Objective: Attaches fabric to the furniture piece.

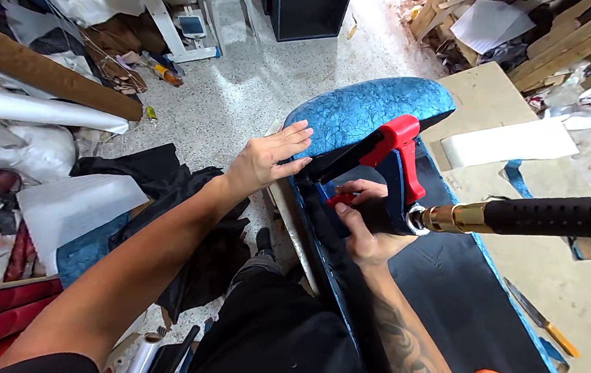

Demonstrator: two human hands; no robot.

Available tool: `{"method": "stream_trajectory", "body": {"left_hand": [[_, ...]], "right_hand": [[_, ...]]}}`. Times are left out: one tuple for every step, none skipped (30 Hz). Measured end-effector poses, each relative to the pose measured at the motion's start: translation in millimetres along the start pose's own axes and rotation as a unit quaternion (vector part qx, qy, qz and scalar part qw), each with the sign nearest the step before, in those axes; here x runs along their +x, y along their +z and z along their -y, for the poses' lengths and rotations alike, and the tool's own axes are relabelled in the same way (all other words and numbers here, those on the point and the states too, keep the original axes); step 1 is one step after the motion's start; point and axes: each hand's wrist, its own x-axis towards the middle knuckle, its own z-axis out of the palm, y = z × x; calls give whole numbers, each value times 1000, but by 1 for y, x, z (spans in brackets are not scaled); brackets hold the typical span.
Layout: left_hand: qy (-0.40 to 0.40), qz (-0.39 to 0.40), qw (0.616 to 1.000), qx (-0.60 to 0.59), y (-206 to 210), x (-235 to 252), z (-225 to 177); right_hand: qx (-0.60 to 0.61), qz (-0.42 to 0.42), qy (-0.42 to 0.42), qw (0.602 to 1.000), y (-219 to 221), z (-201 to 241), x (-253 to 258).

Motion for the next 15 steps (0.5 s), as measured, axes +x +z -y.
{"method": "stream_trajectory", "body": {"left_hand": [[-3,7,1000,-3,-2,0,0],[-7,13,1000,-8,-3,0,-1],[-11,19,1000,-16,-5,0,-1],[-15,31,999,-30,-8,0,-1],[-16,50,998,-45,-11,-1,0],[-13,73,996,-58,-16,-1,1],[-5,91,993,-70,-21,0,3],[3,102,992,-74,-23,0,6],[8,105,992,-71,-23,0,7],[11,103,993,-63,-23,0,8],[16,99,993,-56,-23,0,8],[19,92,994,-52,-22,0,8],[22,84,995,-49,-21,0,7],[22,79,996,-46,-20,0,7],[21,75,996,-39,-19,-1,6]], "right_hand": [[-5,4,0,1000,2,1,1],[-11,8,1,1000,4,1,1],[-17,13,1,1000,5,2,1],[-22,17,-2,1000,5,3,0],[-25,21,-5,999,4,5,0],[-27,26,-7,999,2,6,-1],[-27,31,-9,999,-1,8,-2],[-30,32,-10,999,-4,9,-3],[-35,31,-12,999,-7,10,-4],[-39,31,-13,999,-9,11,-5],[-39,26,-12,999,-10,11,-5],[-35,22,-10,999,-11,11,-5],[-28,20,-7,999,-12,11,-6],[-25,17,-6,1000,-13,10,-6],[-25,14,-4,1000,-13,10,-7]]}}
